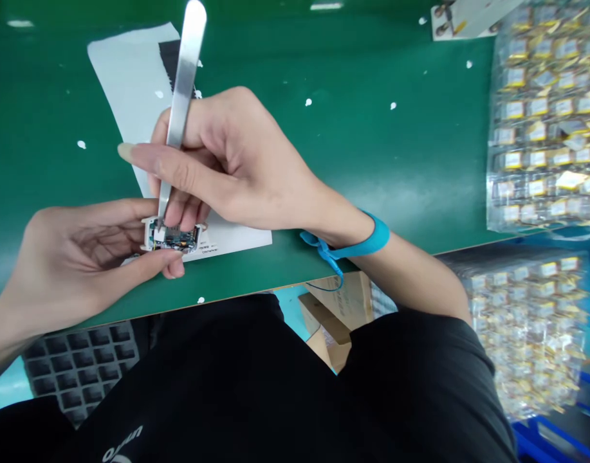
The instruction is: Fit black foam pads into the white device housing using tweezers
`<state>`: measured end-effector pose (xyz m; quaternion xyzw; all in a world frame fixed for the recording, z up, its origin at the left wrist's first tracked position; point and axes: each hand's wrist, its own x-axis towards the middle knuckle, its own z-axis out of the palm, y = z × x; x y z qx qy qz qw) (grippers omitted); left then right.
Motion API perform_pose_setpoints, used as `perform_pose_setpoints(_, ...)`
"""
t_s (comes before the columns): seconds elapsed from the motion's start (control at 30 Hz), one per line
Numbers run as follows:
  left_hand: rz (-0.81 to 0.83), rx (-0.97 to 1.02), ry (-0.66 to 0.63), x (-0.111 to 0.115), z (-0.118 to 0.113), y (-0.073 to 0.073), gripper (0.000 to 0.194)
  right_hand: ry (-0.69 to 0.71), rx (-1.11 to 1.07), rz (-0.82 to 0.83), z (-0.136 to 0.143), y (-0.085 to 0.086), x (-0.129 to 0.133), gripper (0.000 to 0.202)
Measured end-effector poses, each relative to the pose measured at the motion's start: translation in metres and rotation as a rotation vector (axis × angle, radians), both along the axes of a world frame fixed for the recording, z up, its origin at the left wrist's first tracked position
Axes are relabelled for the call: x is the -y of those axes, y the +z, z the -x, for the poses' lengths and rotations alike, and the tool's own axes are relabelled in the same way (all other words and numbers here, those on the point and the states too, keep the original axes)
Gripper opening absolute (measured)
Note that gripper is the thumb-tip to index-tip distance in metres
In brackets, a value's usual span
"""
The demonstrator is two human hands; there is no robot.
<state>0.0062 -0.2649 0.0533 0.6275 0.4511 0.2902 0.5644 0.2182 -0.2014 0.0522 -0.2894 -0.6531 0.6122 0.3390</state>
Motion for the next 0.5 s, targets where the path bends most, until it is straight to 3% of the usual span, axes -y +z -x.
perform_pose_setpoints(0.27,-0.013,0.011,0.043,0.0047,0.0013,-0.0050,0.037,-0.033,-0.014,-0.017,0.0000,-0.0017,0.0003,0.025)
perform_pose_setpoints(0.4,-0.011,0.018,0.057,0.0026,-0.0014,-0.0040,0.027,-0.044,0.014,-0.025,0.0010,-0.0034,0.0034,0.025)
perform_pose_setpoints(0.5,0.003,0.018,0.077,0.0007,-0.0046,-0.0054,0.019,-0.089,0.129,-0.201,0.0012,-0.0015,0.0084,0.030)
